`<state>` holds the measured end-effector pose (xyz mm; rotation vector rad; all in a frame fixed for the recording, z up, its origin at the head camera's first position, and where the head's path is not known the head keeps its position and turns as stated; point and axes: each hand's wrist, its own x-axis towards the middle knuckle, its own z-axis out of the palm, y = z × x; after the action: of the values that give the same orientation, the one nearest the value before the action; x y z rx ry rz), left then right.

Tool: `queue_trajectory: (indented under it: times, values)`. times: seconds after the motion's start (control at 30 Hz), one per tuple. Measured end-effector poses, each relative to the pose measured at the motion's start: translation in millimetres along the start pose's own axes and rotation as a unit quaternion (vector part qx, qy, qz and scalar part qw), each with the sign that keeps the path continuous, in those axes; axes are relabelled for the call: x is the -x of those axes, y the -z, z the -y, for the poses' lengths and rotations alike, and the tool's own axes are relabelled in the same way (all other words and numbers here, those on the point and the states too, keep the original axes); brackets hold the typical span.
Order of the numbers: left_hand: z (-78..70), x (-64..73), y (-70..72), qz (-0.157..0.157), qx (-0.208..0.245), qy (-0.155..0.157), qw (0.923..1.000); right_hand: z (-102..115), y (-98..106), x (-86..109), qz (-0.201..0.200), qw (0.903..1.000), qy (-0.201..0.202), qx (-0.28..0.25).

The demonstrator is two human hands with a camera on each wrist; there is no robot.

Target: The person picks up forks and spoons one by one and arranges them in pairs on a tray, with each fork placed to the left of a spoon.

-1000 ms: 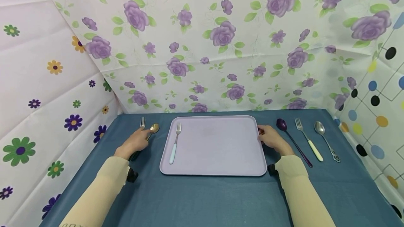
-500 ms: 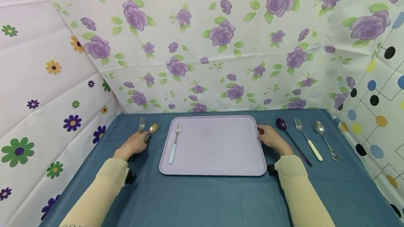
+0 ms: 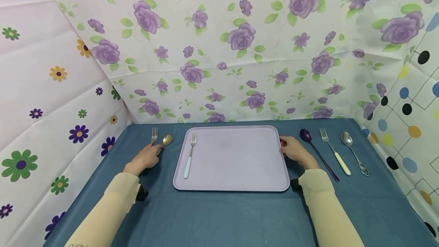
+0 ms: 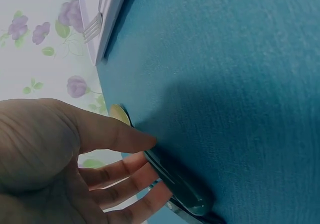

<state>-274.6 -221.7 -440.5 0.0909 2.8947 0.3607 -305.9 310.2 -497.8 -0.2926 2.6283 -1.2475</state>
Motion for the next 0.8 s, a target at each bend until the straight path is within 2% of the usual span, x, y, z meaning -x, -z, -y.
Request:
queue_trajectory:
  times: [0.47,0.8]
  values:
    - [5.3,-3.6,-7.1,-0.008,0.003,0.012,0.9999,0.0,0.4,0.8,0.002,1.0,-0.004,0.002]
    - [6.8,-3.1,-8.4,-0.031,0.018,0.016,0.9992,-1.7,0.5,-1.3,0.001,1.0,0.0,0.002]
